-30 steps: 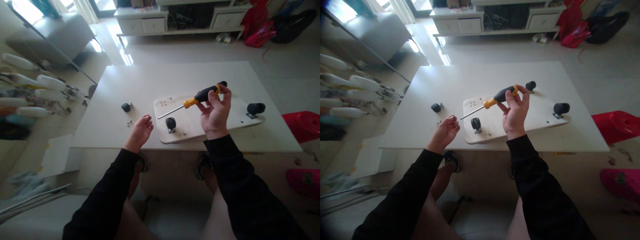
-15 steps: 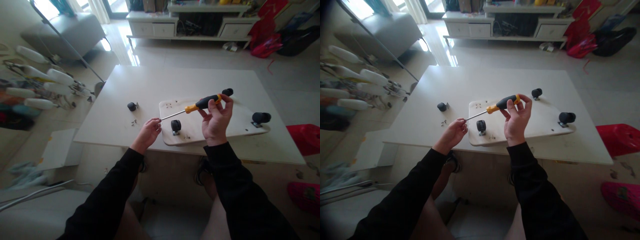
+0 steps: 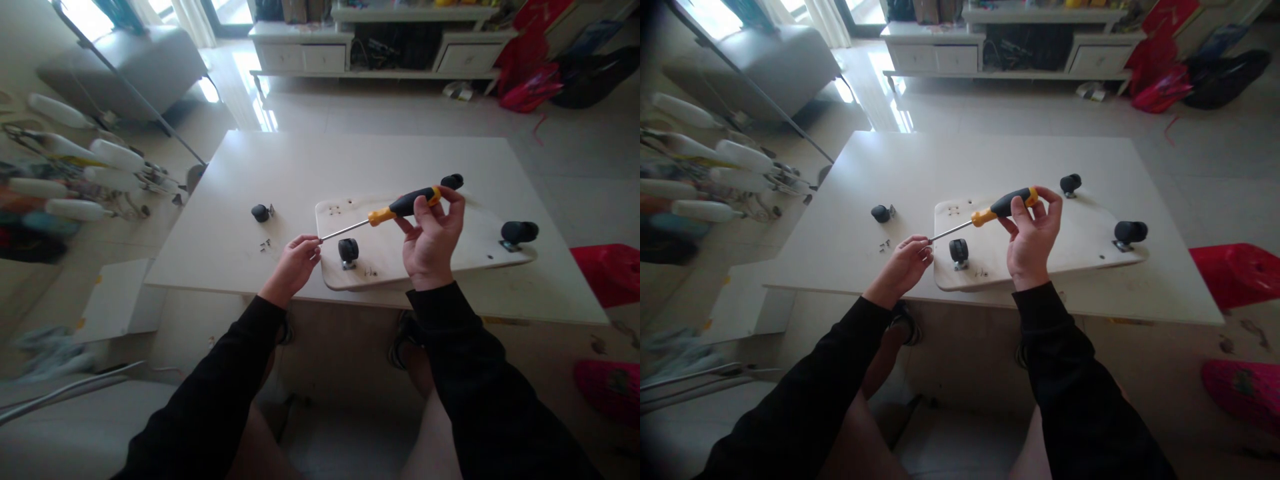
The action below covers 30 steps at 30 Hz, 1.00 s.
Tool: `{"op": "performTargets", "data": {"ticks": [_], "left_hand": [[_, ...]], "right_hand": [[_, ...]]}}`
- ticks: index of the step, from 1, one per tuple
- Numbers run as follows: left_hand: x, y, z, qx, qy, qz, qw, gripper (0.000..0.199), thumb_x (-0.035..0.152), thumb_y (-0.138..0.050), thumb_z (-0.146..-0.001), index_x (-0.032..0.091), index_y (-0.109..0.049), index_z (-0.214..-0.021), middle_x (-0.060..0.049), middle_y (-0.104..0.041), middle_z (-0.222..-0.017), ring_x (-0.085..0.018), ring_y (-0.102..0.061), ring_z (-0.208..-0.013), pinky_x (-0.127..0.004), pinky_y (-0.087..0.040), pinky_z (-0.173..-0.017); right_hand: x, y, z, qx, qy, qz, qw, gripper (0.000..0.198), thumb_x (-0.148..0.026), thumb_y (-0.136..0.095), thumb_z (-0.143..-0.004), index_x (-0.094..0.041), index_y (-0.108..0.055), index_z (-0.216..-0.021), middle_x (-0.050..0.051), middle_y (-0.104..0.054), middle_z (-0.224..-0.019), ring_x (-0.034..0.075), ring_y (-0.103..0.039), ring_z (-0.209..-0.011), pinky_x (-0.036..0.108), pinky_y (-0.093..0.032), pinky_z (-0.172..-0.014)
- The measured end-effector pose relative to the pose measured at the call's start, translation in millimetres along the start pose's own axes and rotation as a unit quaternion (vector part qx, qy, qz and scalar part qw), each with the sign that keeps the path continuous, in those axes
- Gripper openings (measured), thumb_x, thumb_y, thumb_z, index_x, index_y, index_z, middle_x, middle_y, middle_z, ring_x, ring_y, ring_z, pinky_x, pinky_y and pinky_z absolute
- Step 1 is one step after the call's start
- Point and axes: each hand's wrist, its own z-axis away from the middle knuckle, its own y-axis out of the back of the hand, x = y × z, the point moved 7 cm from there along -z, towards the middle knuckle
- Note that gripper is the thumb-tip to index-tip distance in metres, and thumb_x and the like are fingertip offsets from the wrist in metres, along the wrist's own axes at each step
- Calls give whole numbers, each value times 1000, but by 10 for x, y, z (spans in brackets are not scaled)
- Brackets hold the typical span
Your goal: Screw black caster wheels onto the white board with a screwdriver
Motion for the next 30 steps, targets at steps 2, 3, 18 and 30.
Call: {"op": "performTargets", "data": {"ticks": [2,3,18,30], "left_hand": [[30,12,-4,4,-23,-20,1000,22,17,-88,-60,16,-70,-73,1,-67,-75,-7,-57,-68,-20,-45,-66],[46,17,-5,5,-36,-30,999,22,17,-89,-60,16,-70,-73,1,-67,-75,-7,-57,-68,-20,-45,-67],[136,-27,35,13,-98,-23,995,19,16,-83,-67,20,-65,-75,3,-64,-75,-7,-52,-65,-20,-44,-65],[193,-128,106,-45,-165,-209,963,15,17,-77,-67,19,-69,-80,-3,-75,-85,-14,-64,-77,-28,-49,-76]], "right_hand": [[10,12,-5,5,-5,4,1000,47,-34,-87,-76,-31,-55,-110,-6,-68,-105,17,-76,-98,34,-70,-70],[14,16,-7,8,-7,6,1000,47,-34,-87,-75,-31,-55,-109,-6,-67,-105,17,-75,-98,33,-70,-70],[-24,-30,21,13,-2,30,999,52,-37,-90,-71,-30,-49,-102,-6,-62,-101,14,-70,-96,28,-68,-67],[-62,186,-123,63,9,40,997,44,-45,-84,-77,-31,-52,-104,-6,-66,-109,16,-73,-99,36,-68,-75]]}}
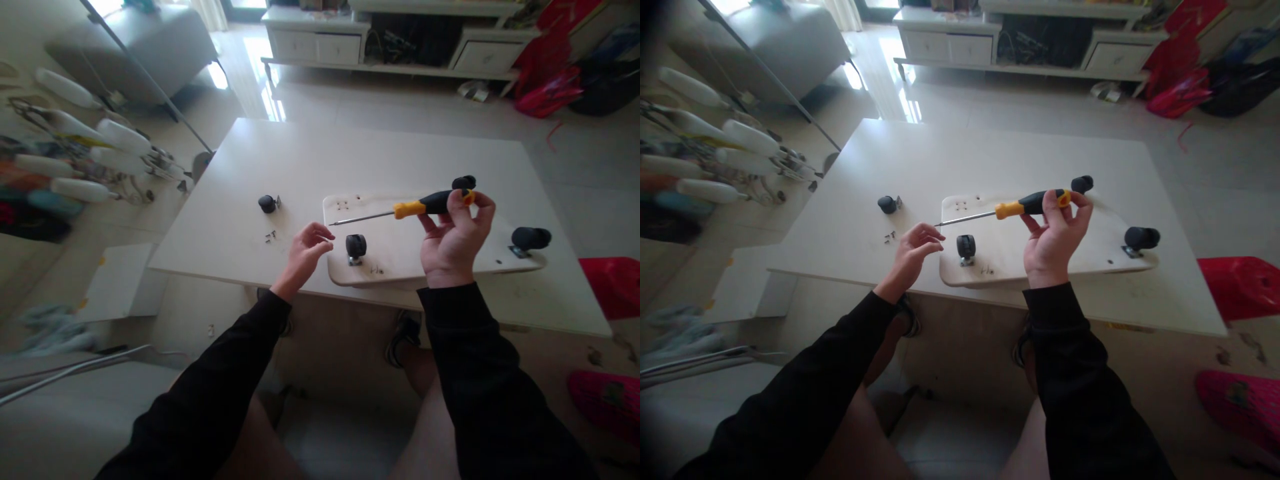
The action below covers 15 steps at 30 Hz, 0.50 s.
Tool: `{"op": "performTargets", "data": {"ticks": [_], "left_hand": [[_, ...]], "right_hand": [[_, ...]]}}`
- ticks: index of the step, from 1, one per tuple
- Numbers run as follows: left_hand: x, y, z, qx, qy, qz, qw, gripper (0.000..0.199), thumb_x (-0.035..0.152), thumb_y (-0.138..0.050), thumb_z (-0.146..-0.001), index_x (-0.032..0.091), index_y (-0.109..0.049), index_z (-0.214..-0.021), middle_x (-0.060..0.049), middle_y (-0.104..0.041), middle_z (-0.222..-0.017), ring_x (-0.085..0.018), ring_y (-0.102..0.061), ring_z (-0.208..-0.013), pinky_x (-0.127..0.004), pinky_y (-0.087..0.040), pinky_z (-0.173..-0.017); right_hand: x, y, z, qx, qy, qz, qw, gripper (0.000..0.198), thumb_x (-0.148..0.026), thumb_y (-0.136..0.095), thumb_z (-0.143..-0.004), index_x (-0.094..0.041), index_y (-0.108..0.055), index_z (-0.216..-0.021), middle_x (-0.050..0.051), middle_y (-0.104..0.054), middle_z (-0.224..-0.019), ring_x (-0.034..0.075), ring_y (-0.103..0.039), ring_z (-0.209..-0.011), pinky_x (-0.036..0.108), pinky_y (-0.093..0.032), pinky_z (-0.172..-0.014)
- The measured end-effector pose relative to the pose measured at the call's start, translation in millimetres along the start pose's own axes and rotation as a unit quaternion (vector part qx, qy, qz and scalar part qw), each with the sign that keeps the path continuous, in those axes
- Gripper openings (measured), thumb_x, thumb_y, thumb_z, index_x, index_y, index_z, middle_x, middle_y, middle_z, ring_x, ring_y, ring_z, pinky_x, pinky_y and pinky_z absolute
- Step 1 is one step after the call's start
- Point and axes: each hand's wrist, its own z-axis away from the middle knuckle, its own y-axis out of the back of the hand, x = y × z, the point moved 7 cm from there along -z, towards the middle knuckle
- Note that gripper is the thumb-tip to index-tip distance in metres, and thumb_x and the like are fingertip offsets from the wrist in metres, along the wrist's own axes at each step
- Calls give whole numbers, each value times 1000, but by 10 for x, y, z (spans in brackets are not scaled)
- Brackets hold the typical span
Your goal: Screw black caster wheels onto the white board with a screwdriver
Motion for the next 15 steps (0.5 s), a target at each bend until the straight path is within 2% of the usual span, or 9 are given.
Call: {"op": "performTargets", "data": {"ticks": [4,7,11,15], "left_hand": [[36,-85,47,-41,-12,-81,996,19,15,-74,-73,19,-72,-91,-7,-80,-93,-18,-68,-84,-30,-47,-78],[60,-120,65,-51,-16,-104,993,25,9,-72,-74,20,-72,-96,-6,-81,-96,-20,-71,-92,-32,-47,-85],[65,-169,53,-60,-14,-103,993,41,-2,-63,-67,22,-72,-99,-5,-82,-100,-21,-69,-98,-34,-44,-92],[40,-252,26,-93,-17,-98,991,63,-8,-53,-58,24,-71,-110,-5,-81,-106,-22,-68,-103,-36,-42,-95]], "right_hand": [[-19,83,-68,12,5,-3,1000,42,-44,-85,-77,-31,-55,-103,-6,-68,-109,16,-73,-98,36,-69,-74],[-42,83,-92,1,20,6,1000,37,-45,-82,-79,-33,-59,-105,-5,-68,-110,17,-74,-98,35,-69,-70],[-132,4,-61,-2,47,5,999,33,-42,-80,-81,-34,-63,-108,-2,-70,-108,20,-75,-101,33,-69,-66],[-304,-123,29,-27,94,-6,995,31,-34,-81,-80,-33,-68,-108,1,-72,-101,21,-75,-102,29,-67,-67]]}}
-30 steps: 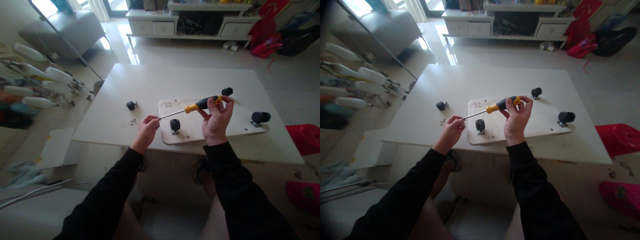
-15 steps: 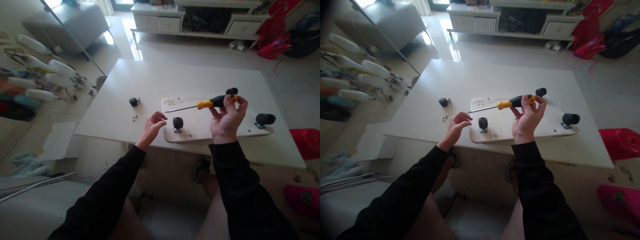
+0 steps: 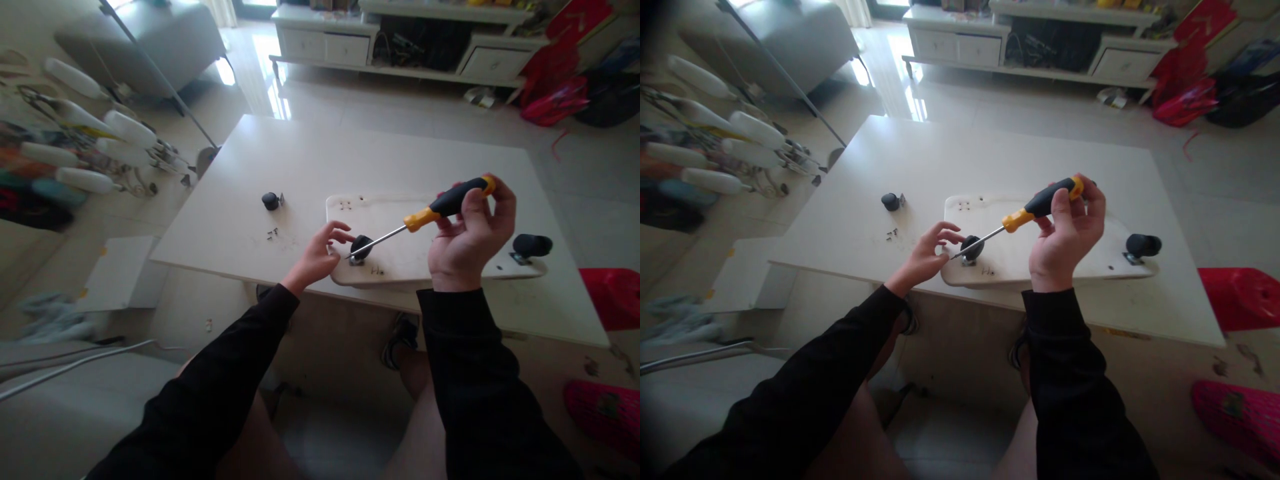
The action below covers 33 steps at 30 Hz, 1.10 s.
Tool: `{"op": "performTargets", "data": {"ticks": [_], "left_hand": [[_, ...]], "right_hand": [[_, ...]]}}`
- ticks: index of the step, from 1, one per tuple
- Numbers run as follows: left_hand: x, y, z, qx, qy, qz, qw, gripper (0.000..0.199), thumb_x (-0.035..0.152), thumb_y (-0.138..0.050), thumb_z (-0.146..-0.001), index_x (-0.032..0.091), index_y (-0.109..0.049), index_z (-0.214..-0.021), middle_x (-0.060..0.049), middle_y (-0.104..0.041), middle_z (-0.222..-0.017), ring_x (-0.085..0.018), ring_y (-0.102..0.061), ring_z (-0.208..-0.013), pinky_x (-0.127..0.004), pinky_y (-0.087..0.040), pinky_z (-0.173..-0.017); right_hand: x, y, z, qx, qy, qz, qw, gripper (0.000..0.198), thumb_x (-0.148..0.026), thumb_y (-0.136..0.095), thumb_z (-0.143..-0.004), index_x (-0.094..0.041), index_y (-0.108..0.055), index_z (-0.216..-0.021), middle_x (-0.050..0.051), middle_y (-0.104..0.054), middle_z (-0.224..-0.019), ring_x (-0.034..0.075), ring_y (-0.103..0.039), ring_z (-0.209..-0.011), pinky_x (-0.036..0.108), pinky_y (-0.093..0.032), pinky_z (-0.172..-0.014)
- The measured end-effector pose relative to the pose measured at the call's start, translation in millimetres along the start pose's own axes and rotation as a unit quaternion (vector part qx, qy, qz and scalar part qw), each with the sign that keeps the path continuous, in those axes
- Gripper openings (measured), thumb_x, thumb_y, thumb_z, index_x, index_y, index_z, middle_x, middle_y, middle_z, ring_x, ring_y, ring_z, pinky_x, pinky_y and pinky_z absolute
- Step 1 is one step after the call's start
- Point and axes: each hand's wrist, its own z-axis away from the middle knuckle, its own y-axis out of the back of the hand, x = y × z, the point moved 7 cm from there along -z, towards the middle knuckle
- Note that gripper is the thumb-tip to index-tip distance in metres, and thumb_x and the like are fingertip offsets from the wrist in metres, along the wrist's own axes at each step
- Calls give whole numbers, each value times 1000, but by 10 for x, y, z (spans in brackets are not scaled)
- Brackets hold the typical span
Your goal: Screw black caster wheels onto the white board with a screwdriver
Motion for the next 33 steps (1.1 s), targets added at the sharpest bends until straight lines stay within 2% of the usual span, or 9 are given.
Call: {"op": "performTargets", "data": {"ticks": [2,4,7,10,17,20,25,30,33], "left_hand": [[-2,-35,-14,-18,-6,8,1000,71,-7,-50,-55,25,-71,-115,-4,-81,-108,-23,-68,-107,-37,-41,-99],[7,-64,-18,-36,-15,9,999,76,-7,-49,-53,25,-71,-119,-4,-80,-109,-25,-67,-110,-39,-41,-103],[34,-112,-11,-62,-19,11,998,83,-7,-49,-52,25,-70,-125,-5,-79,-111,-26,-67,-116,-39,-43,-104],[68,-172,-12,-77,-10,19,997,84,-7,-49,-51,25,-70,-126,-6,-78,-111,-26,-67,-116,-36,-45,-101],[55,-234,-57,-84,-22,49,995,80,-7,-53,-52,26,-72,-123,-5,-77,-106,-26,-69,-108,-36,-49,-98],[6,-203,-72,-75,-28,49,996,81,-8,-54,-52,27,-72,-122,-5,-77,-107,-25,-70,-104,-35,-50,-95],[-24,-213,-80,-90,-32,37,995,82,-8,-53,-52,25,-72,-125,-6,-78,-107,-26,-71,-102,-35,-50,-92],[-85,-194,-97,-85,-59,26,994,85,-6,-55,-53,27,-71,-129,-6,-78,-109,-27,-70,-105,-37,-51,-96],[-127,-203,-124,-83,-64,18,994,82,-5,-57,-54,27,-72,-127,-6,-77,-108,-27,-70,-103,-38,-52,-96]], "right_hand": [[-115,-60,44,-21,31,-1,999,32,-30,-82,-80,-33,-70,-110,0,-72,-102,21,-75,-103,30,-68,-71],[-231,-133,103,-55,60,13,997,33,-30,-83,-82,-34,-72,-114,0,-72,-106,21,-76,-106,38,-70,-84],[-371,-256,202,-104,94,44,989,33,-33,-83,-87,-37,-74,-118,0,-72,-113,23,-76,-112,50,-67,-104],[-447,-358,275,-126,110,47,985,34,-34,-85,-86,-38,-75,-118,0,-72,-115,23,-76,-114,50,-64,-111],[-371,-601,413,-164,44,94,981,44,-47,-85,-83,-39,-69,-123,1,-70,-132,26,-71,-129,46,-69,-102],[-353,-674,478,-178,56,94,978,41,-42,-84,-84,-38,-71,-123,1,-71,-131,24,-72,-125,46,-68,-104],[-274,-699,522,-150,34,121,981,45,-42,-86,-80,-36,-73,-123,3,-70,-136,28,-69,-129,48,-69,-101],[-334,-796,572,-168,70,150,972,43,-42,-84,-83,-37,-74,-125,0,-73,-133,25,-70,-127,45,-67,-106],[-333,-850,595,-179,71,167,967,42,-43,-84,-84,-38,-74,-125,0,-72,-134,24,-69,-126,43,-68,-103]]}}
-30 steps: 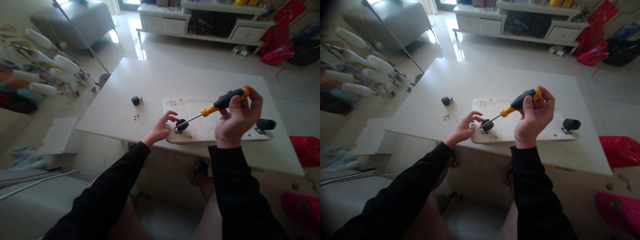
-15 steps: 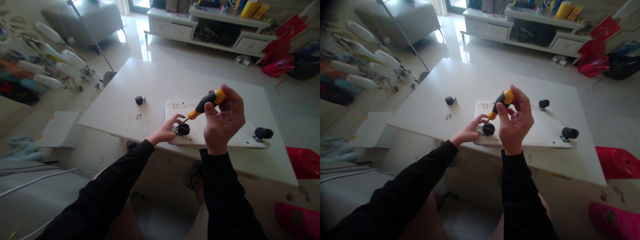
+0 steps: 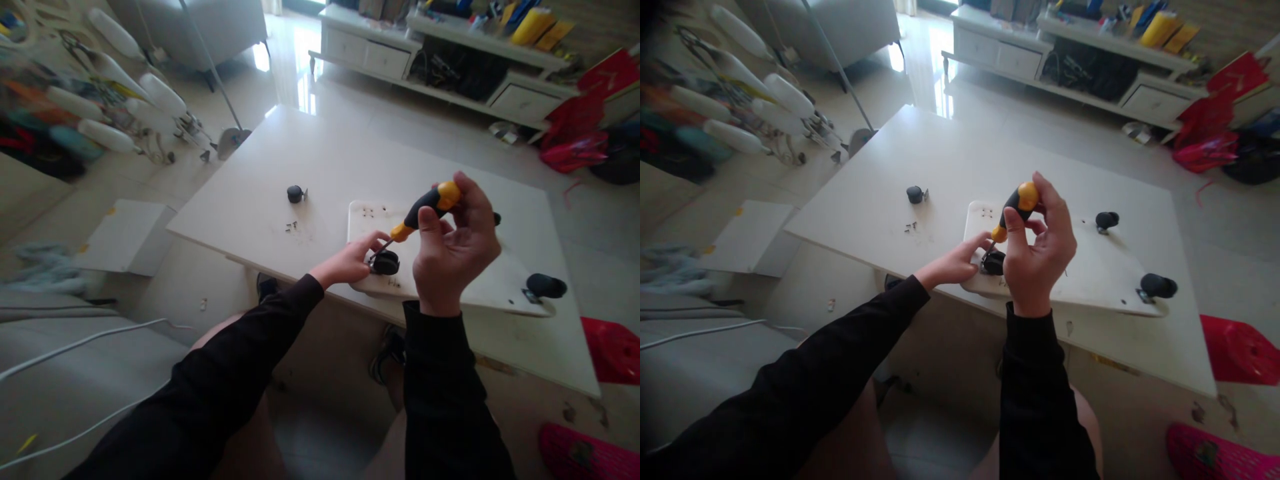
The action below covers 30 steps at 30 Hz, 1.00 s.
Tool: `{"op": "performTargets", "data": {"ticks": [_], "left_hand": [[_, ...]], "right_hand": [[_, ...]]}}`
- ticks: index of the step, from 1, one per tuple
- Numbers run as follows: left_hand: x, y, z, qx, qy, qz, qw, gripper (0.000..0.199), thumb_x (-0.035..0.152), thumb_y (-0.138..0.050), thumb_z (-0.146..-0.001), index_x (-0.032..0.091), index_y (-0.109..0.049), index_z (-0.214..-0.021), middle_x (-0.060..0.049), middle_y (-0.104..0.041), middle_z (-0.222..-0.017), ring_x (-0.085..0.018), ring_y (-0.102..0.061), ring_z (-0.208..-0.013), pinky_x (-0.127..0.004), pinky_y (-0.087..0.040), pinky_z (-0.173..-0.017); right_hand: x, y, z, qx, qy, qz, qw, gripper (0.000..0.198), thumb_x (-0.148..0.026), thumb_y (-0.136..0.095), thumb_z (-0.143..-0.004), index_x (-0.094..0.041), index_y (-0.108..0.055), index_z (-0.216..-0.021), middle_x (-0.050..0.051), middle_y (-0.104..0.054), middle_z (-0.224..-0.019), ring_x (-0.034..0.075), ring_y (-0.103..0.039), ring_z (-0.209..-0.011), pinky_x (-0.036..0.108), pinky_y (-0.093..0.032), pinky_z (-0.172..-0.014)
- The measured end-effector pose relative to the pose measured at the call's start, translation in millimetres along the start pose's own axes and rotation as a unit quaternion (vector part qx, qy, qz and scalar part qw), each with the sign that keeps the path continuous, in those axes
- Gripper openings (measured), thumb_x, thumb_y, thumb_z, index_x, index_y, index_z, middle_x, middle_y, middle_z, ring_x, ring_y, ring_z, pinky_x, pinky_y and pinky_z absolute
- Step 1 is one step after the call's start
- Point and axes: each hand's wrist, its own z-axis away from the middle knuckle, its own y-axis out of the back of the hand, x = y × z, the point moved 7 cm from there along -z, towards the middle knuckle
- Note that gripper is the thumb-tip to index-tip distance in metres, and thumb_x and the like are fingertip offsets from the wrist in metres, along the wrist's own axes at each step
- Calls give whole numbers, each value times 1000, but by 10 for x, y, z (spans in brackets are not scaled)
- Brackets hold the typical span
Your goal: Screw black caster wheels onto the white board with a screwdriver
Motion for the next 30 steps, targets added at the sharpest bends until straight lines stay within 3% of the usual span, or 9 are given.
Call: {"op": "performTargets", "data": {"ticks": [7,13,17,23,27,30], "left_hand": [[76,-25,-39,-9,19,-36,999,75,-5,-59,-56,25,-71,-123,-7,-77,-108,-28,-71,-104,-42,-52,-101],[177,-48,30,-80,70,-150,983,81,-6,-47,-69,24,-51,-144,-9,-72,-135,-24,-66,-127,-47,-44,-116],[246,33,42,-65,88,-236,966,78,-9,-44,-72,23,-51,-143,-8,-71,-138,-23,-62,-133,-51,-38,-120],[409,179,92,-14,118,-344,932,67,-5,-47,-77,20,-58,-138,-10,-74,-133,-28,-60,-132,-51,-42,-110],[461,233,177,-14,132,-362,923,59,-1,-47,-83,20,-60,-137,-11,-73,-137,-29,-61,-130,-51,-44,-108],[437,312,252,-14,141,-384,912,56,2,-46,-86,19,-60,-138,-13,-74,-137,-30,-62,-127,-53,-44,-109]], "right_hand": [[42,20,-31,36,31,33,998,39,-40,-83,-85,-35,-76,-123,1,-73,-125,22,-71,-111,36,-68,-87],[24,13,-36,16,122,127,984,48,-41,-75,-91,-25,-68,-135,7,-71,-126,22,-71,-104,31,-62,-69],[-64,-59,-4,-6,133,169,977,44,-40,-74,-94,-25,-69,-136,9,-74,-122,21,-71,-99,28,-59,-64],[-142,-184,47,-39,158,220,962,44,-41,-79,-90,-29,-68,-132,6,-71,-122,21,-68,-99,28,-58,-62],[-90,-164,-6,-10,144,217,966,44,-34,-78,-88,-26,-66,-130,7,-68,-126,19,-65,-99,24,-51,-57],[-39,-135,-82,8,129,210,969,42,-32,-76,-87,-25,-67,-128,6,-70,-121,19,-67,-97,26,-54,-62]]}}
